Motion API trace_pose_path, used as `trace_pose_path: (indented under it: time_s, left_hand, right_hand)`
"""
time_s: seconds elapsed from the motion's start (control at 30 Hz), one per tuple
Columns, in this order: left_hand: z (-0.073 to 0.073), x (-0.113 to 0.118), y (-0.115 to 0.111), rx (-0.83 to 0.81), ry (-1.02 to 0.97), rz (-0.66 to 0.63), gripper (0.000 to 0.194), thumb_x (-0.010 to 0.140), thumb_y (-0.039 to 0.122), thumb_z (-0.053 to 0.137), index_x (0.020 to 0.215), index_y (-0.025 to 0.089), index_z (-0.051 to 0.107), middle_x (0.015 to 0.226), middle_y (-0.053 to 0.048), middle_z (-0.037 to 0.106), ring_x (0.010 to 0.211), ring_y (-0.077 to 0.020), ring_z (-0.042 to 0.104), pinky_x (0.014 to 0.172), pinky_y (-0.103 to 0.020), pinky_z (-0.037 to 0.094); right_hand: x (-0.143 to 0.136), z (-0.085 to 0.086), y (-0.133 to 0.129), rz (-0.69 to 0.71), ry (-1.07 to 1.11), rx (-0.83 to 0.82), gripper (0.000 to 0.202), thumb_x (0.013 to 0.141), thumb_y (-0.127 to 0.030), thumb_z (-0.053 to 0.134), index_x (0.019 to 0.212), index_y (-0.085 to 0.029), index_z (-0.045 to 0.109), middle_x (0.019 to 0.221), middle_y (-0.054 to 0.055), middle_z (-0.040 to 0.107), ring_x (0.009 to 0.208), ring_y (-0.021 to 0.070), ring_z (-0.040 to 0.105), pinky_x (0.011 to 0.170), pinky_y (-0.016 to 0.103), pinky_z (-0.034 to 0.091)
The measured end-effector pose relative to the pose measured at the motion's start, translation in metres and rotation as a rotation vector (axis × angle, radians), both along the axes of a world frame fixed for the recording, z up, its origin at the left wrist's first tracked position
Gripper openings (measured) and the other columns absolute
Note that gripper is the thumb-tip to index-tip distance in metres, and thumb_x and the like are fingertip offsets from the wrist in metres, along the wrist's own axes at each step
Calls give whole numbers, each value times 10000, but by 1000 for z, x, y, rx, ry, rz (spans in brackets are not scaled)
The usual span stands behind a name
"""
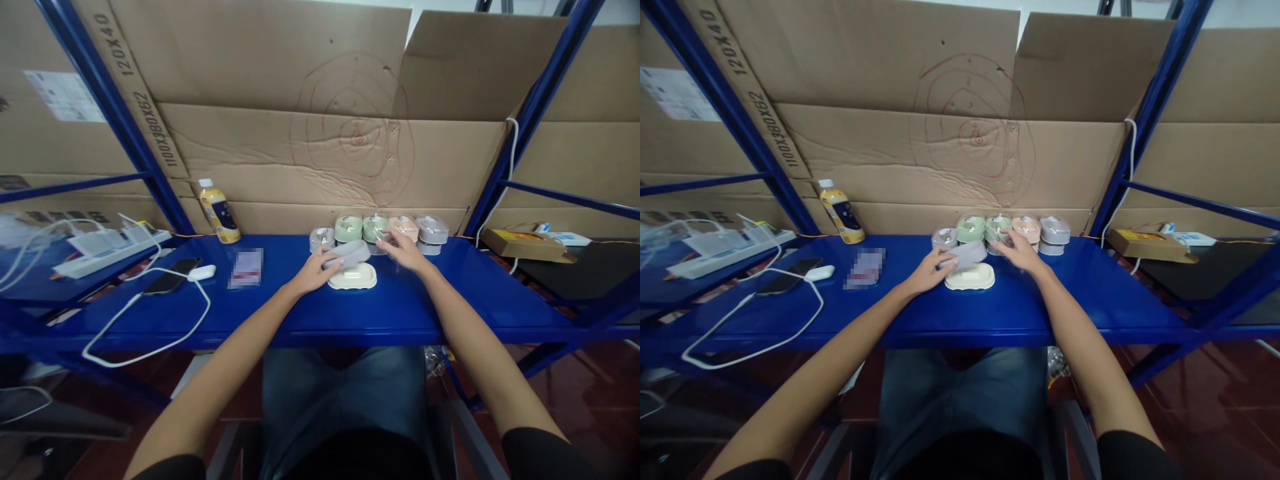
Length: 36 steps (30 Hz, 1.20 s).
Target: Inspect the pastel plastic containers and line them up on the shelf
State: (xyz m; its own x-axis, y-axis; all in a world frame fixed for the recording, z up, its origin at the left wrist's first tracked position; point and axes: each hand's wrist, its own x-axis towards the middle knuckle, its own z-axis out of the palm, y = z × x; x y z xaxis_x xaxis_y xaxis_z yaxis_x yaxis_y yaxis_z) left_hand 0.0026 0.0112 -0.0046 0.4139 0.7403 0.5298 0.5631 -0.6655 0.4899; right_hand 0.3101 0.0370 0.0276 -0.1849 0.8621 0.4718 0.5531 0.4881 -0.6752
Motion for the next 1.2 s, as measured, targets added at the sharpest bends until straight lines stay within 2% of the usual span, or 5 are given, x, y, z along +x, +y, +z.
trace_pose_path:
  time_s: [0.2,0.43,0.77,1.0,1.2]
  left_hand:
    - [8,-14,9,44,-174,244,425,1000,478,538,1217,180,749,1221,-134,634,1251,-292,586,1152,-469,463]
    - [1,4,-12,-7,67,-90,475,951,554,621,1298,238,694,1335,-130,556,1361,-337,526,1191,-522,426]
    - [-15,19,-5,-177,-98,-102,1226,578,556,964,1566,223,320,1360,-182,622,1292,-419,601,1088,-598,467]
    - [-9,21,-10,-196,-55,-71,1185,597,563,944,1556,215,341,1407,-193,615,1318,-418,591,1090,-572,469]
    - [-1,11,-32,-94,88,-12,929,736,588,844,1523,254,481,1306,-148,635,1260,-375,601,1076,-518,485]
  right_hand:
    - [0,7,-5,-21,67,68,573,919,-607,617,1330,-208,630,1099,105,739,980,289,713,952,493,568]
    - [-5,6,-9,94,22,87,577,828,-562,766,1312,-257,684,1276,96,730,1111,306,693,1029,512,545]
    - [-41,-4,-20,452,-255,149,702,679,-490,930,1307,-251,724,1295,92,722,1195,304,685,1066,465,527]
    - [-49,-12,-16,485,-292,144,728,706,-514,915,1356,-266,699,1331,109,693,1225,316,664,1092,504,506]
    - [-54,-14,-24,445,-255,77,770,686,-555,915,1368,-287,679,1361,93,665,1249,315,642,1118,497,490]
